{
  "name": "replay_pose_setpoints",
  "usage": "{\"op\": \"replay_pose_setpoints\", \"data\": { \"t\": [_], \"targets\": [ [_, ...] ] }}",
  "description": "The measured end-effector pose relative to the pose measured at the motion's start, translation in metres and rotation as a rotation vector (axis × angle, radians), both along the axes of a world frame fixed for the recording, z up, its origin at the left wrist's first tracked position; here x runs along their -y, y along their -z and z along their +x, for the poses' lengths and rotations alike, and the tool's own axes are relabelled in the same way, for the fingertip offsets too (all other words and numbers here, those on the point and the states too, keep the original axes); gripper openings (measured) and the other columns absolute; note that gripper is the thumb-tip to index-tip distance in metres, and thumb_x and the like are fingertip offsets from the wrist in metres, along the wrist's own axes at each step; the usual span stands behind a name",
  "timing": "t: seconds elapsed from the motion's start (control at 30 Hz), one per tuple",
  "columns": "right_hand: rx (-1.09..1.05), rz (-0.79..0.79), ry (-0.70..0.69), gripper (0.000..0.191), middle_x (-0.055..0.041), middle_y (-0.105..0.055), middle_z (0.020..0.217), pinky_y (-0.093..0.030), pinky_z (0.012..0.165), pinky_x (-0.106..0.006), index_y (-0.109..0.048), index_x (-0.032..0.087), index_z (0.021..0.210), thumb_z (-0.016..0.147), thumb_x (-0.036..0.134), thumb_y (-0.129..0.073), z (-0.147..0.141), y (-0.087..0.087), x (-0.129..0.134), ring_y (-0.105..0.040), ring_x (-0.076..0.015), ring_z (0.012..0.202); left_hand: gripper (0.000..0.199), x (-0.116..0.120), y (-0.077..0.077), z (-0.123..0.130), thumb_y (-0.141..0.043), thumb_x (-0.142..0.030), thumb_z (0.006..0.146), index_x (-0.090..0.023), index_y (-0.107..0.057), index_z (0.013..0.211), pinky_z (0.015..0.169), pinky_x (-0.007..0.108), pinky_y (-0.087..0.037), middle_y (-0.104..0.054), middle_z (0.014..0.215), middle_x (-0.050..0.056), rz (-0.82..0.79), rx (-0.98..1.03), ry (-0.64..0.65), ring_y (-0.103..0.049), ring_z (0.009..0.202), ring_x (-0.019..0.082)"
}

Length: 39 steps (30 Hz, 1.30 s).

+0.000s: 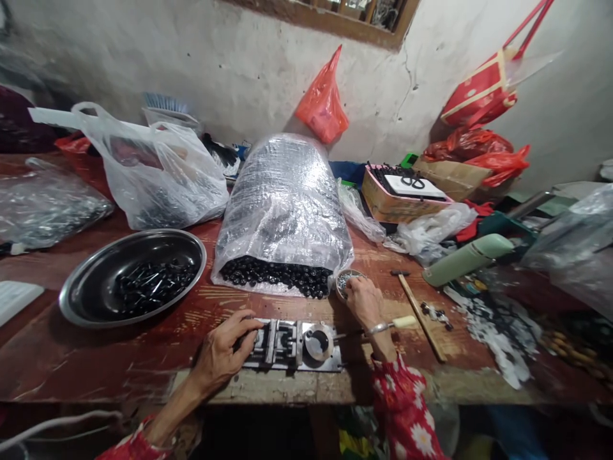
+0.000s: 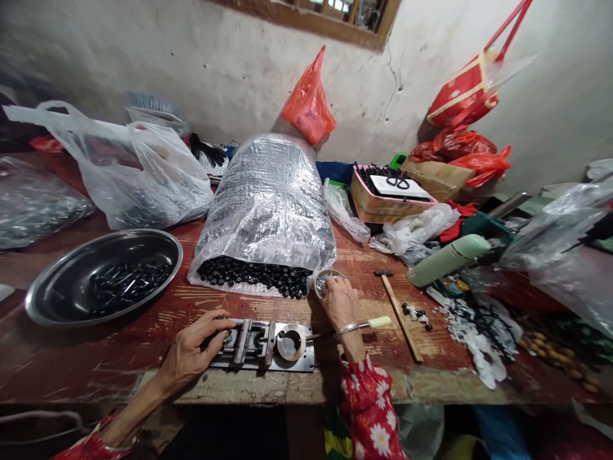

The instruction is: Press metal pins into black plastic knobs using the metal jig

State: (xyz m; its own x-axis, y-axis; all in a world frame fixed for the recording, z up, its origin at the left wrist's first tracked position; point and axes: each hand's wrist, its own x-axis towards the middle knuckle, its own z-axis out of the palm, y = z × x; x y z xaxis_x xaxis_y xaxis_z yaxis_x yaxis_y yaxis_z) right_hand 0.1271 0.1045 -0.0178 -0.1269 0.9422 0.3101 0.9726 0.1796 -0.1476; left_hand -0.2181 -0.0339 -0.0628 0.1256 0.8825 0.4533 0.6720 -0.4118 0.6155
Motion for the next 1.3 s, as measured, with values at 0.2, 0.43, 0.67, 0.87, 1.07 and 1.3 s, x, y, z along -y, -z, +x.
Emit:
{"op": "replay_pose_setpoints", "data": {
  "t": [0.2,0.43,0.67,0.87,1.07,1.3],
  "targets": [
    [0.036,-0.026,0.079,0.014,-0.0065,-0.069,0.093,-0.026,0.069,-0.032,-0.068,0.019,0.086,0.095,0.018,-0.057,-0.002,0.004,-0.004,-0.052,-0.019,0.085,0.026,0.0,0.0,0.0,-0.053,-0.021,0.098,-0.025,-0.073,0.114,0.103,0.031,-0.057,-0.07,0.127,0.007,0.039,-0.028,-0.008,-0.069,0.119,0.02],
    [0.023,-0.026,0.139,0.018,-0.0105,-0.067,0.099,-0.028,0.073,-0.032,-0.065,0.015,0.096,0.1,0.018,-0.047,0.002,0.001,-0.003,-0.051,-0.0205,0.09,0.026,-0.001,0.003,-0.001,-0.053,-0.019,0.098,-0.025,-0.071,0.116,0.102,0.03,-0.056,-0.069,0.126,0.006,0.073,-0.04,0.01,-0.068,0.12,0.02],
    [0.026,-0.044,0.04,0.016,-0.0068,-0.07,0.104,-0.024,0.071,-0.034,-0.071,0.021,0.098,0.099,0.025,-0.055,-0.002,0.0,-0.006,-0.05,-0.0206,0.094,0.026,0.0,0.004,-0.001,-0.053,-0.019,0.098,-0.025,-0.07,0.117,0.102,0.031,-0.056,-0.068,0.129,0.007,0.06,-0.052,0.003,-0.068,0.12,0.02],
    [-0.001,-0.009,-0.002,0.014,-0.0055,-0.07,0.101,-0.025,0.071,-0.033,-0.071,0.023,0.091,0.096,0.023,-0.058,-0.008,0.006,-0.017,-0.051,-0.0211,0.093,0.027,0.0,0.003,-0.001,-0.053,-0.019,0.097,-0.025,-0.071,0.116,0.101,0.03,-0.057,-0.069,0.128,0.006,0.076,-0.059,-0.002,-0.068,0.119,0.02],
    [-0.077,0.041,-0.014,0.019,-0.0055,-0.068,0.095,-0.033,0.075,-0.03,-0.067,0.021,0.091,0.099,0.023,-0.049,0.0,0.007,-0.015,-0.056,-0.0198,0.09,0.026,0.001,0.0,0.001,-0.052,-0.018,0.098,-0.024,-0.071,0.115,0.098,0.03,-0.057,-0.069,0.126,0.007,0.089,-0.071,-0.01,-0.069,0.116,0.02],
    [-0.047,0.037,-0.038,0.015,-0.0056,-0.07,0.101,-0.032,0.075,-0.031,-0.07,0.024,0.093,0.095,0.023,-0.056,-0.004,0.011,-0.018,-0.054,-0.0207,0.091,0.027,0.002,0.004,0.0,-0.052,-0.019,0.098,-0.026,-0.07,0.118,0.101,0.032,-0.056,-0.067,0.13,0.007,0.061,-0.087,-0.018,-0.067,0.121,0.021]
  ]
}}
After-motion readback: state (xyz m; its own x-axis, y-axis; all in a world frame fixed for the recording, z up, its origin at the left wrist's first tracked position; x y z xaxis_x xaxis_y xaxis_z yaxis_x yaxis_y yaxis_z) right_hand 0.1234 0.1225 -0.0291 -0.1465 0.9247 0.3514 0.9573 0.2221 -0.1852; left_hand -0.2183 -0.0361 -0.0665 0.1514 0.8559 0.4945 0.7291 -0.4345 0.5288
